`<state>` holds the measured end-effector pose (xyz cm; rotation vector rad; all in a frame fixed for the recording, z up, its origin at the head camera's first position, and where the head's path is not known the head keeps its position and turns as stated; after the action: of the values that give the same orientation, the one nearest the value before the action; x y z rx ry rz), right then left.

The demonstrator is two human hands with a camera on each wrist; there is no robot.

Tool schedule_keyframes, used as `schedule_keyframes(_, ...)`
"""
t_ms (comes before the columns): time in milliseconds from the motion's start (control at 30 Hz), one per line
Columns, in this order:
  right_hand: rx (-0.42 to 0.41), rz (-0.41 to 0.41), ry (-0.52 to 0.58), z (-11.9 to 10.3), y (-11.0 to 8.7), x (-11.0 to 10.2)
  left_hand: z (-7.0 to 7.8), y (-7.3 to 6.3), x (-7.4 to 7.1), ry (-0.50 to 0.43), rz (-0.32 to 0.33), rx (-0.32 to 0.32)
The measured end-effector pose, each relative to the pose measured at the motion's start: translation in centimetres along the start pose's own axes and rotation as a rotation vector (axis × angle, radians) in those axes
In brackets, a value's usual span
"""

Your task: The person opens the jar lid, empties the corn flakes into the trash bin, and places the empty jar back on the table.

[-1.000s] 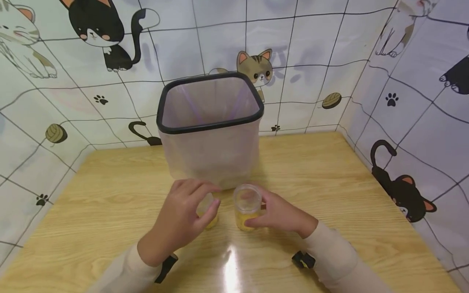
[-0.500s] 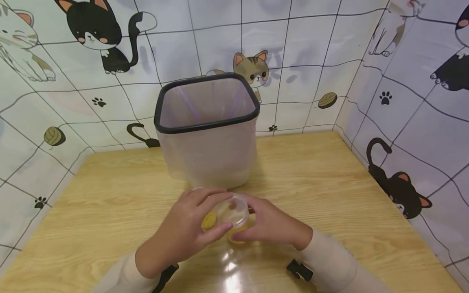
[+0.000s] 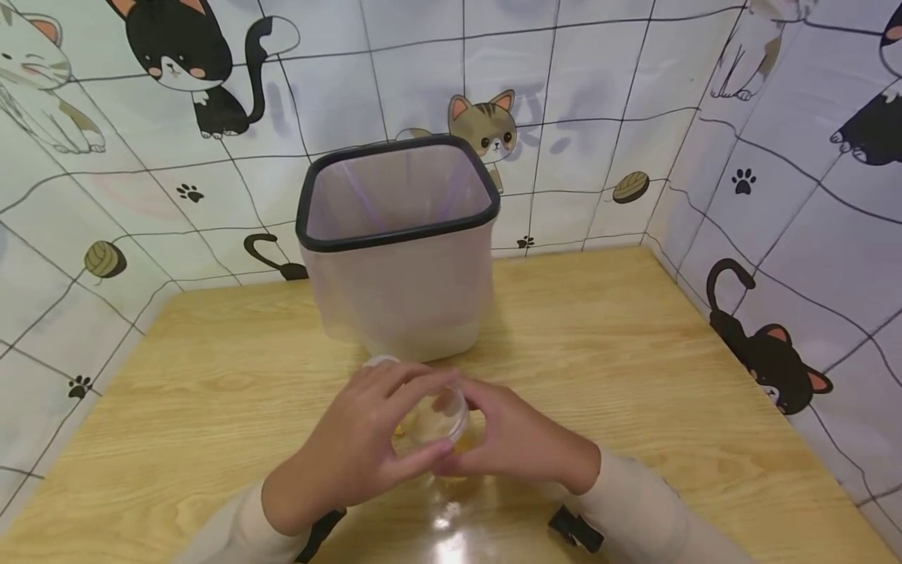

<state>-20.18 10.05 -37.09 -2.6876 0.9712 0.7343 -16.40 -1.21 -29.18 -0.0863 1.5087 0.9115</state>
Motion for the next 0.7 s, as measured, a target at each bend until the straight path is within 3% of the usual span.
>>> schedule_keyframes(267, -0.062, 0.006, 0.057, -0.5, 0.1, 0.5, 0.2, 0.3, -1.1, -0.039, 0.064, 0.023)
schedule_keyframes(467, -0.134, -0.052, 0.125, -1.1, 0.2, 1.3, 0.1, 0.1, -1.6, -0.062, 0.114, 0.037)
schedule_keyframes(567, -0.177, -0.096, 0.158, -1.6, 0.2, 1.8, 0.1, 0.0, -1.6, -0.058, 0.119, 0.053)
schedule_keyframes(700, -0.154, -0.104, 0.167, -1.6, 0.0, 2.2, 0.3, 0.0, -1.3, -0.043, 0.096, 0.083)
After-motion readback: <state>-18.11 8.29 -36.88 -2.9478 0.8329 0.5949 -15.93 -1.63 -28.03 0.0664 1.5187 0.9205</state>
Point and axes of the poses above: each hand's wrist, its own y-axis towards the middle knuckle, its own x-axis out of the palm, z = x × y, the point moved 9 cm from there along y, towards the middle knuckle, and after that the axes turned 11 degrees about -z, right-handed, at the moved point
